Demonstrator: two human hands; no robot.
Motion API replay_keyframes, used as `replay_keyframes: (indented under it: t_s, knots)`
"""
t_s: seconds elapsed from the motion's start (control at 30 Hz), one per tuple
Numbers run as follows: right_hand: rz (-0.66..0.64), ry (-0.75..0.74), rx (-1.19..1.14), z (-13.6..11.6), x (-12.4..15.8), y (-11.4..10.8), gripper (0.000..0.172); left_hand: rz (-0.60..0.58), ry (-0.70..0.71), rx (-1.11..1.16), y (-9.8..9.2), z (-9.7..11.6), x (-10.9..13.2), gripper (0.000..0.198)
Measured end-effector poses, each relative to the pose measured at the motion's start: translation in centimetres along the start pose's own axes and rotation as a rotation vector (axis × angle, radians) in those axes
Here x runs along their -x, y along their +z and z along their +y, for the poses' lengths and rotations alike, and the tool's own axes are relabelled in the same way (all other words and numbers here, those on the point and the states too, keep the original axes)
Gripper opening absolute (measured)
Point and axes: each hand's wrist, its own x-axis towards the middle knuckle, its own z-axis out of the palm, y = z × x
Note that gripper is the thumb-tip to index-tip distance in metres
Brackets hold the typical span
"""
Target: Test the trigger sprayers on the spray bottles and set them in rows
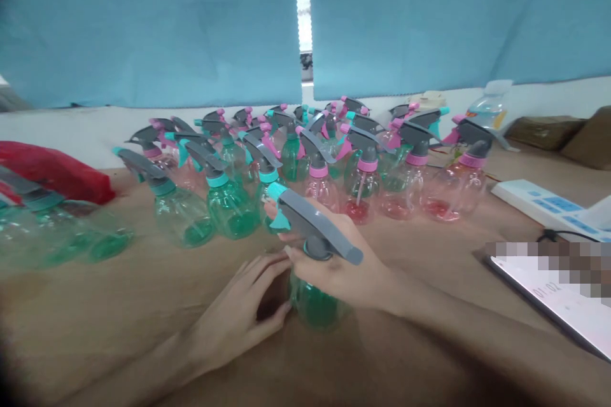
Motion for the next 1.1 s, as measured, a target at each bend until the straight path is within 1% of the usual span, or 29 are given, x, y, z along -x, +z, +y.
replay_keyframes:
  t_s: [0.17,0.33,0.43,0.6,0.83,1.03,1.1]
  knots:
    - [-0.02,-0.028,-0.106,0.0,0.2,0.7,0.046,0.021,-0.008,0.025,0.0,0.3,0.9,0.056]
    - [-0.014,-0.044,-0.056,-1.0,-0.3,2.1,0.041,0.015,-0.055,0.078,-0.5,0.5,2.6,0.066]
    - [-0.034,-0.06,-0.05,-1.8,-0.6,3.5,0.044,0.01,-0.094,0.088,-1.2,0.5,3.9,0.069]
    - [-0.033,-0.153,-0.02,-2.7,-1.1,6.3,0.045,0.052,-0.137,0.076,-2.5,0.1,6.5,0.073]
    - [-0.137,-0.176,-0.01,-3.7,-2.1,9.6,0.051,0.086,-0.179,0.035,-3.6,-1.1,10.1,0.077]
    - [-0.128,-0.192,0.011,-4.1,-2.7,11.6,0.043,0.102,-0.21,0.038,-4.6,-1.8,11.7,0.073]
    - [-0.132,-0.194,0.026,-4.2,-2.7,11.9,0.043,0.098,-0.213,0.044,-4.9,-2.0,12.1,0.074]
